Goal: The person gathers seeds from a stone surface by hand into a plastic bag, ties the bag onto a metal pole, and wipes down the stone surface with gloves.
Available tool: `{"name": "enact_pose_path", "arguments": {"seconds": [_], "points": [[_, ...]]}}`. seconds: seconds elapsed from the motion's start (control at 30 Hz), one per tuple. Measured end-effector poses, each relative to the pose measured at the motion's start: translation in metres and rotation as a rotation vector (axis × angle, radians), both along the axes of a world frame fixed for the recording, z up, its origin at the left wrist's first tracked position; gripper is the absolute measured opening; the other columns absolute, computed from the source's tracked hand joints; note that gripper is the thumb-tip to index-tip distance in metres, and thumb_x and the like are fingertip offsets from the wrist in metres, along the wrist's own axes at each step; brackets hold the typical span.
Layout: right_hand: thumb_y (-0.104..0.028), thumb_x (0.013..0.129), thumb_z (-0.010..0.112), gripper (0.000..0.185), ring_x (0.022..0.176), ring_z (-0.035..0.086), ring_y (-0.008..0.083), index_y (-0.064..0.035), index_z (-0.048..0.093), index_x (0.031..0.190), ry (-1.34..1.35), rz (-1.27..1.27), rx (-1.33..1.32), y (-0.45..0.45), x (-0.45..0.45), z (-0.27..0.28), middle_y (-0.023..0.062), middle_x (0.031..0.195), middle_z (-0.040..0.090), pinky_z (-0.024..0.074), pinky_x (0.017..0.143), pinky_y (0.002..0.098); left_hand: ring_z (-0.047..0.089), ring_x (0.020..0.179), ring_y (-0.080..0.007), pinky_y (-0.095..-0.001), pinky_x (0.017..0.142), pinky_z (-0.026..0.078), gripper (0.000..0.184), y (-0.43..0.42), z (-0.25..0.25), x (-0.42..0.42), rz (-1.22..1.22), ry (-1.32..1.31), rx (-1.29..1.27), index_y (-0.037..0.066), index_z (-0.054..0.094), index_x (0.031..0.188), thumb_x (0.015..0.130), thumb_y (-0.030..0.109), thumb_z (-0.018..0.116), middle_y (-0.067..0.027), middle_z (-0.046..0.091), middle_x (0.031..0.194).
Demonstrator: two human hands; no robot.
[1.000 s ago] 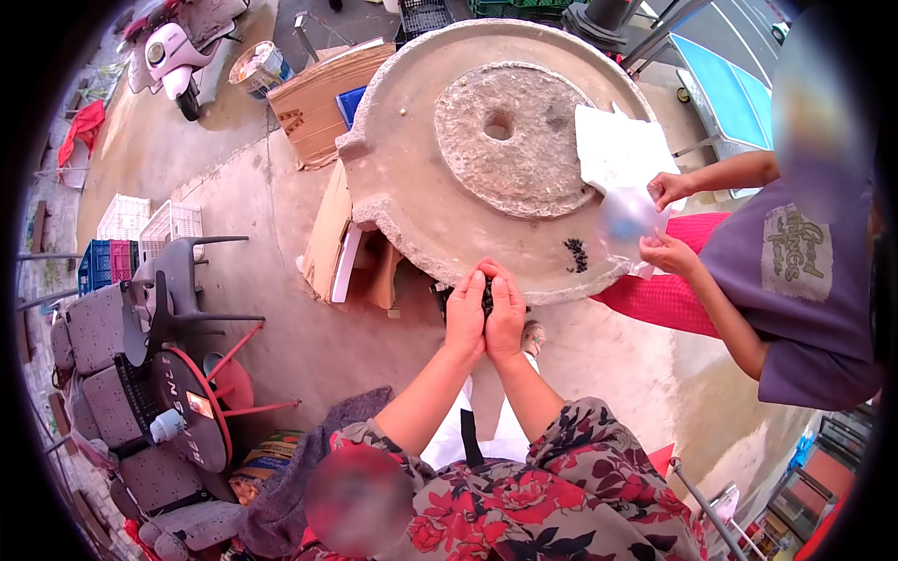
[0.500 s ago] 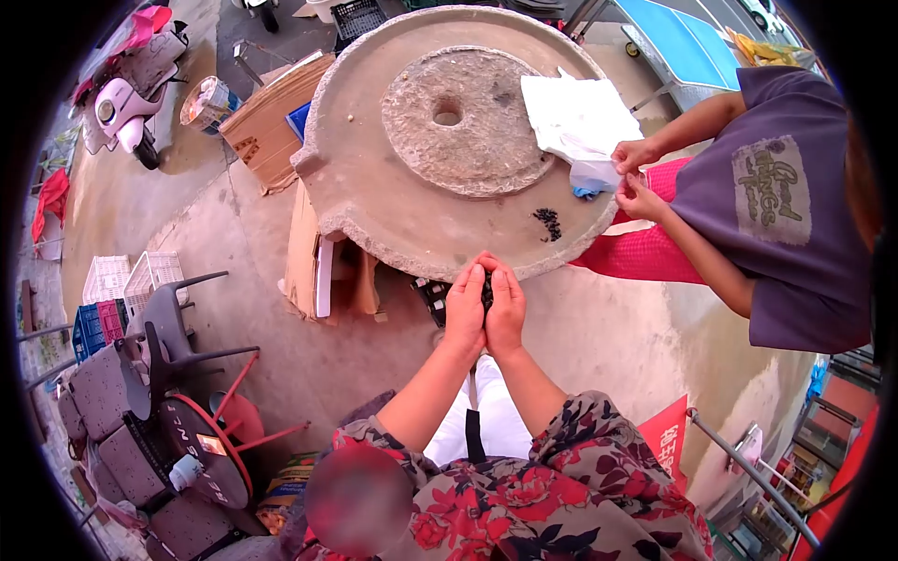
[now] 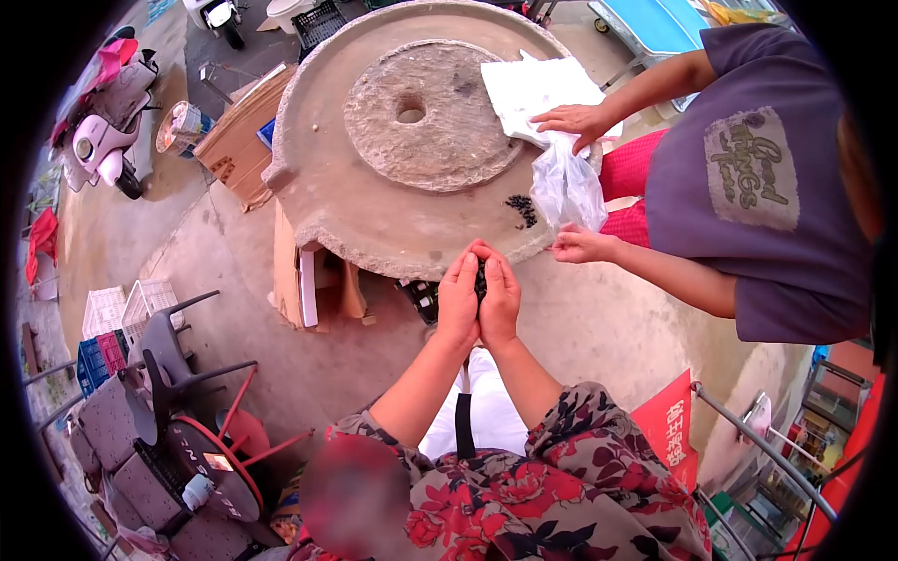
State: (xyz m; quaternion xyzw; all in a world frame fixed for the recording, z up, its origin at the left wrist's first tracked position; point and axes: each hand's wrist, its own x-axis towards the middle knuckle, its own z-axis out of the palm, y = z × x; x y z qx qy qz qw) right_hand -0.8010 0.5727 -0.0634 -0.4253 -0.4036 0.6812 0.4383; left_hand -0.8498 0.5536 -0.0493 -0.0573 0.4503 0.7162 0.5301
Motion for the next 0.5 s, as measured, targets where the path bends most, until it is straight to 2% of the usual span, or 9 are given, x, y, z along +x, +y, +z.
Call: {"name": "enact_pose_path", "arguments": {"seconds": [0.5], "points": [[-0.018, 0.094, 0.040, 0.026, 0.107, 0.047, 0.0159, -0.0001, 0.057, 0.103, -0.066, -0.074, 0.115, 0.048, 0.033, 0.021, 0.0075, 0.115, 0.054, 0.0341, 0.094, 0.0277, 0.053, 0.099, -0.0129, -0.0249, 0.086, 0.044, 0.031, 0.051, 0.019, 0.031, -0.074, -0.069, 0.101, 0.000, 0.049, 0.119, 0.094, 0.017, 0.043, -0.0072, 0.054, 0.112]]}}
